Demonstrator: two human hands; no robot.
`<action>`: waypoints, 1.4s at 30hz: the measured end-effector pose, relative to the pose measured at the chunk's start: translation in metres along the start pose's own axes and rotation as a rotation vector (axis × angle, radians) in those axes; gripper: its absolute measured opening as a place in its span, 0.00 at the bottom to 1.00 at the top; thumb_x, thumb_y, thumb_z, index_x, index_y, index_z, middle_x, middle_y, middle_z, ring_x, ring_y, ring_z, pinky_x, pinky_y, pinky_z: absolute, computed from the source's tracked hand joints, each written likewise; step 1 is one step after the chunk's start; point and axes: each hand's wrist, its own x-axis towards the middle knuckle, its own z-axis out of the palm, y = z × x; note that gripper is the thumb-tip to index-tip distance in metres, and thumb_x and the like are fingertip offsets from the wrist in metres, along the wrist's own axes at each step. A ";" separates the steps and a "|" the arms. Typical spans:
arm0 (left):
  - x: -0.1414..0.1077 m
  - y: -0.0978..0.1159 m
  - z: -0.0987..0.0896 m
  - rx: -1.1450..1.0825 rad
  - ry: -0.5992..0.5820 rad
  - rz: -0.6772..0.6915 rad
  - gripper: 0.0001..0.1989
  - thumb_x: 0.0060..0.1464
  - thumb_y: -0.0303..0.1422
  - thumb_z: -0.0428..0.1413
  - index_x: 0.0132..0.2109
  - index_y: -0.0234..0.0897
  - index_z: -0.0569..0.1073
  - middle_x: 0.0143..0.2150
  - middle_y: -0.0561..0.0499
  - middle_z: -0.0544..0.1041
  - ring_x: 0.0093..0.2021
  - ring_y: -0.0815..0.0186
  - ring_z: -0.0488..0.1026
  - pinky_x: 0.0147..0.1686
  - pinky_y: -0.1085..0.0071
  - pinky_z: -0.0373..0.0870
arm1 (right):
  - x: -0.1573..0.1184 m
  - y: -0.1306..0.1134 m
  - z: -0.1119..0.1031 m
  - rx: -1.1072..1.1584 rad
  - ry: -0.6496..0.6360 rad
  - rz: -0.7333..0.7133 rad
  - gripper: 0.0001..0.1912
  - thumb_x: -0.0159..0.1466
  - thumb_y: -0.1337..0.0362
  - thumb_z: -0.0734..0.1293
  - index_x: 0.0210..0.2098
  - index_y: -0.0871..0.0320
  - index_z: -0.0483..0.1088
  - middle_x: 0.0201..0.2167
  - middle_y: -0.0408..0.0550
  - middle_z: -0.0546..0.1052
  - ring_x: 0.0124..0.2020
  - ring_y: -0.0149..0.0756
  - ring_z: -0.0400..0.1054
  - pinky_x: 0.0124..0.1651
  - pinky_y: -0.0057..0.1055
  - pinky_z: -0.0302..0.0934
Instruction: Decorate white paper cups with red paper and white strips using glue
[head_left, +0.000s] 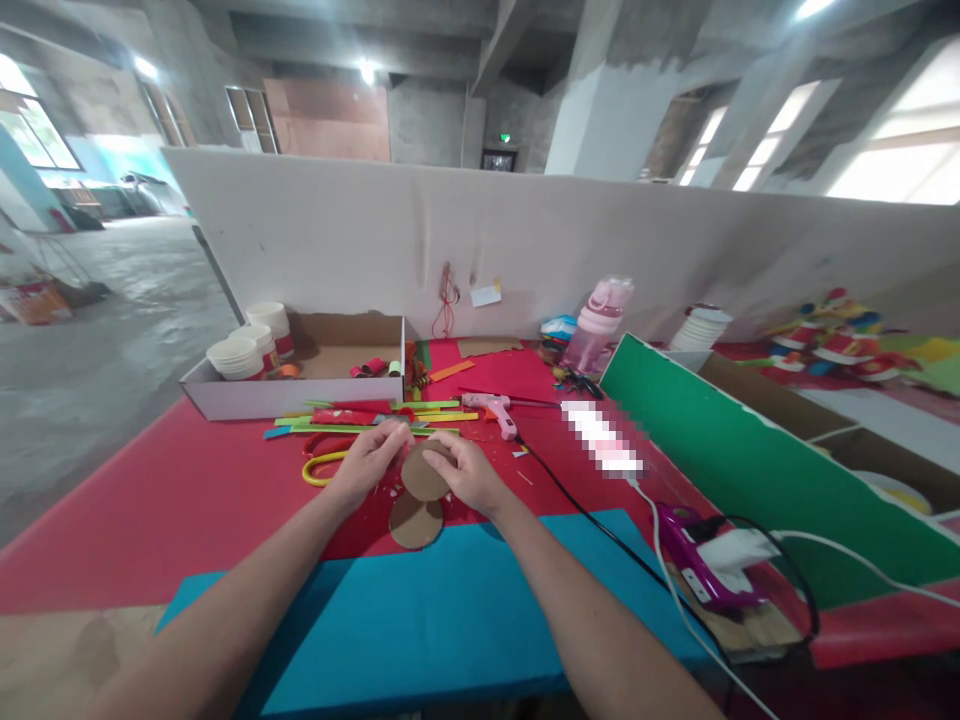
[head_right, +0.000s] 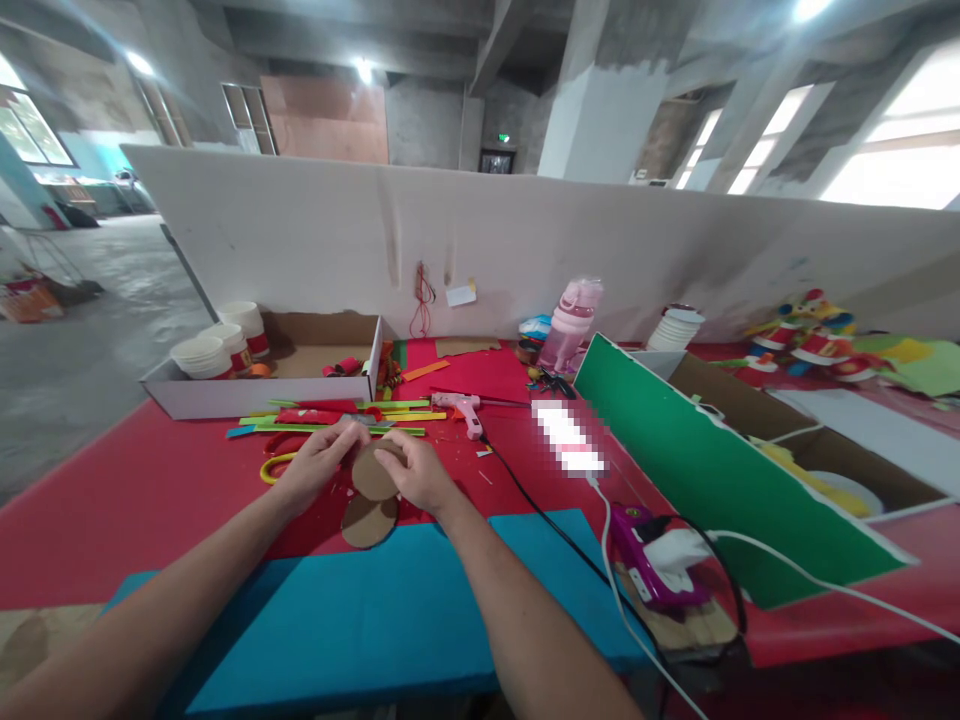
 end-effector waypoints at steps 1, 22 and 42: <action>0.000 0.000 0.000 -0.009 -0.029 -0.003 0.17 0.55 0.45 0.54 0.30 0.34 0.70 0.24 0.55 0.65 0.24 0.73 0.61 0.23 0.77 0.57 | 0.001 0.000 0.000 -0.004 0.022 -0.003 0.08 0.62 0.60 0.64 0.37 0.58 0.68 0.31 0.43 0.72 0.33 0.33 0.66 0.34 0.27 0.60; 0.001 -0.009 0.002 -0.019 0.112 0.037 0.12 0.49 0.39 0.61 0.31 0.35 0.70 0.25 0.55 0.68 0.26 0.72 0.63 0.25 0.77 0.60 | 0.004 0.009 -0.002 -0.126 0.188 -0.023 0.08 0.61 0.61 0.65 0.32 0.59 0.73 0.28 0.45 0.74 0.30 0.34 0.66 0.33 0.27 0.59; -0.001 -0.001 0.000 -0.205 0.070 -0.075 0.14 0.47 0.39 0.63 0.26 0.34 0.69 0.21 0.56 0.66 0.22 0.74 0.61 0.22 0.77 0.56 | 0.002 -0.005 0.000 -0.242 0.108 -0.106 0.07 0.62 0.63 0.64 0.28 0.58 0.69 0.27 0.44 0.70 0.29 0.33 0.61 0.32 0.28 0.53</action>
